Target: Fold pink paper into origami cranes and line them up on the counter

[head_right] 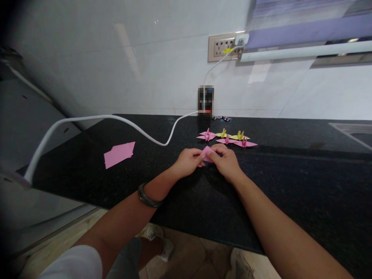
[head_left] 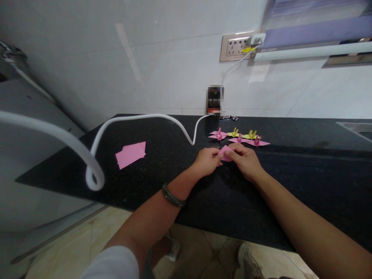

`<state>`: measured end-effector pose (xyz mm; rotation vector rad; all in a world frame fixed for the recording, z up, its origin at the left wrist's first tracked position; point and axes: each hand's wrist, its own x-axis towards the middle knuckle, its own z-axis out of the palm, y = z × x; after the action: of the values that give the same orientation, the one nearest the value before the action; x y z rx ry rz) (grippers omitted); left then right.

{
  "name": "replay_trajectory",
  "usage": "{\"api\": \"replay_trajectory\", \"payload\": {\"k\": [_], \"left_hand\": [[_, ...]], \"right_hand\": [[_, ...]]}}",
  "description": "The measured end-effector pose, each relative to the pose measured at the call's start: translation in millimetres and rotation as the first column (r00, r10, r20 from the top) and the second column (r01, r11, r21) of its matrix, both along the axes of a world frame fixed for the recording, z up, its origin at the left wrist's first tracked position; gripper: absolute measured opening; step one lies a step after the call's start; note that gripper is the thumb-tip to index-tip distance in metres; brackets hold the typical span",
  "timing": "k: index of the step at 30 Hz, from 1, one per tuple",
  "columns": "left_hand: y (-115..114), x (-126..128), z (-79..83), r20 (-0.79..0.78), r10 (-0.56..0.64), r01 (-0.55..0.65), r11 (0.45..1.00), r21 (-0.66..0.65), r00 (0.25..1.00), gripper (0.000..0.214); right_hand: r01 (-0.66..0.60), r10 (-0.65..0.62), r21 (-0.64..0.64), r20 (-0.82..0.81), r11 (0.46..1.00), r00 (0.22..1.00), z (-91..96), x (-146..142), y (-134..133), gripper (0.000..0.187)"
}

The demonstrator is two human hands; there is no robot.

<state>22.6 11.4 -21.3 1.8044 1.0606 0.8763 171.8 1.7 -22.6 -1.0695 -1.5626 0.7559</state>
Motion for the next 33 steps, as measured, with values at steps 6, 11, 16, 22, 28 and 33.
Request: {"api": "replay_trajectory", "payload": {"k": [6, 11, 16, 22, 28, 33], "left_hand": [[0, 1, -0.4, -0.028, -0.028, 0.028, 0.999, -0.016, 0.999, 0.03], [-1, 2, -2.8, -0.045, -0.043, 0.042, 0.999, -0.024, 0.998, 0.03], [0, 3, -5.3, -0.015, -0.032, 0.032, 0.999, -0.027, 0.999, 0.03], [1, 4, -5.8, 0.114, 0.006, 0.008, 0.992, -0.124, 0.993, 0.03], [-5, 6, 6.9, 0.351, -0.001, 0.13, 0.93, -0.344, 0.936, 0.027], [-5, 5, 15.7, 0.464, 0.064, 0.196, 0.849, -0.491, 0.883, 0.024]], "right_hand": [[-0.032, 0.024, -0.081, -0.094, 0.996, 0.995, 0.3, -1, 0, 0.019], [-0.137, 0.104, -0.129, -0.232, 0.982, 0.967, 1.5, -3, -1, 0.016], [-0.084, 0.061, -0.104, -0.206, 0.991, 0.977, 1.1, -4, -2, 0.018], [-0.027, 0.021, -0.047, -0.109, 0.999, 0.994, 0.7, -4, -2, 0.018], [-0.014, 0.013, 0.044, 0.022, 0.999, 1.0, 4.6, -4, -3, 0.014], [0.015, -0.029, 0.112, 0.121, 0.994, 0.992, 6.5, -4, -4, 0.011]]}}
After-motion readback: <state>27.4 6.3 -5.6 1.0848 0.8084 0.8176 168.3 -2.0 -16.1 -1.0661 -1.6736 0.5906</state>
